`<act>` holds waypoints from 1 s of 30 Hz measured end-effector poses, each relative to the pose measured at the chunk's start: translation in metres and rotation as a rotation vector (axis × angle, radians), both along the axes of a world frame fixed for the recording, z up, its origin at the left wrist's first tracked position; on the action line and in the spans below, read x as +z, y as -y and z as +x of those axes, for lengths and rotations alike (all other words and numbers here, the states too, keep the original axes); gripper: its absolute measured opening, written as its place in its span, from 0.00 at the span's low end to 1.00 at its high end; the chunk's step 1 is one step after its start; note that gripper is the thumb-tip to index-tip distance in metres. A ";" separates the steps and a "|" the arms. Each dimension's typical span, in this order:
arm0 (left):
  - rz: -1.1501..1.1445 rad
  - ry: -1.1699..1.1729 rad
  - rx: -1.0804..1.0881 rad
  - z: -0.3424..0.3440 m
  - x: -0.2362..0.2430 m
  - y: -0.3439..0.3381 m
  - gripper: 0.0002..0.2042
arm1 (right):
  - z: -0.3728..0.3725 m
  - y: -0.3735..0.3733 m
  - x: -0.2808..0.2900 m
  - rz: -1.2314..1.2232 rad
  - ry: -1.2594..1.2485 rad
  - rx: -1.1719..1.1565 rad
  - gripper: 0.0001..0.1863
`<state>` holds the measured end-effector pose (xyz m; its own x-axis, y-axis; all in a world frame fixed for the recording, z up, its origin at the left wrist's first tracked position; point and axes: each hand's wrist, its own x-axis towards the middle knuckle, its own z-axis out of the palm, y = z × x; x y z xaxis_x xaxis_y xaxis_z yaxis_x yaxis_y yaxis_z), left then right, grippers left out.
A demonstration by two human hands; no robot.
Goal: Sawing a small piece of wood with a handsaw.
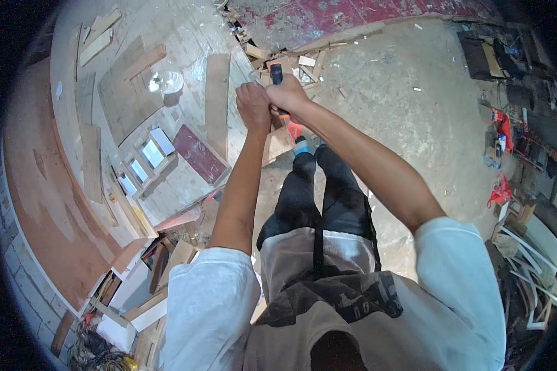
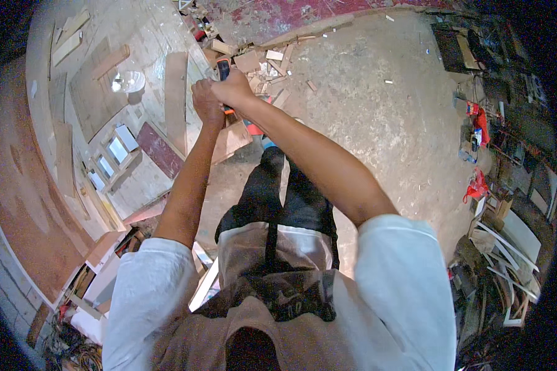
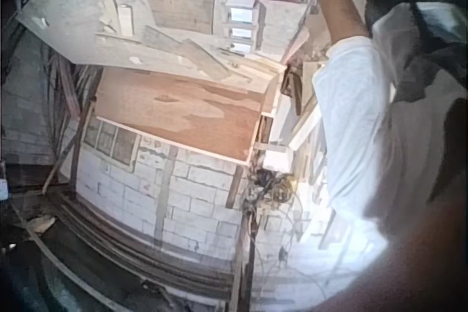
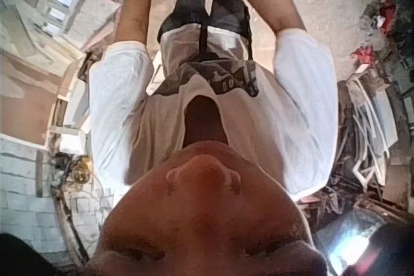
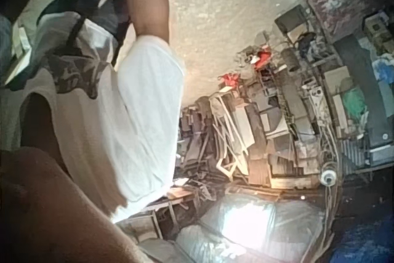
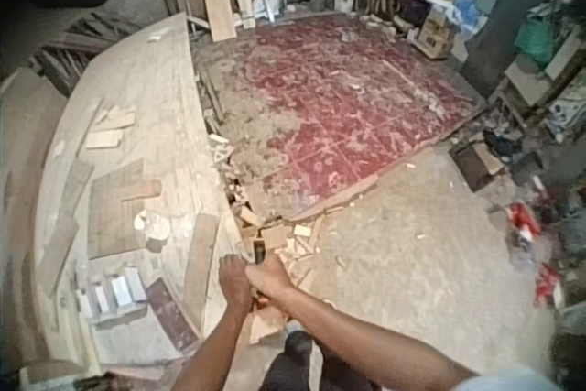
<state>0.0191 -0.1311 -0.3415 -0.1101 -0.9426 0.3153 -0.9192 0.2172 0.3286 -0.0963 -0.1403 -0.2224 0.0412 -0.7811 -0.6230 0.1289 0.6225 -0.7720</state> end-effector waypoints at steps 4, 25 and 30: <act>0.071 -0.177 0.033 0.015 -0.012 -0.006 0.03 | 0.013 0.010 0.003 0.073 0.009 -0.022 0.05; 0.105 -0.180 0.007 0.010 0.008 -0.006 0.03 | 0.013 0.005 -0.009 0.097 -0.041 0.068 0.13; 0.090 -0.156 -0.030 -0.030 0.003 0.008 0.03 | -0.007 0.020 -0.061 -0.003 -0.276 -0.016 0.11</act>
<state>-0.0112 -0.1396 -0.3381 -0.0951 -0.9648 0.2450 -0.8488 0.2072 0.4864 -0.1036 -0.1602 -0.2839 -0.1423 -0.7824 -0.6063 -0.0766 0.6194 -0.7814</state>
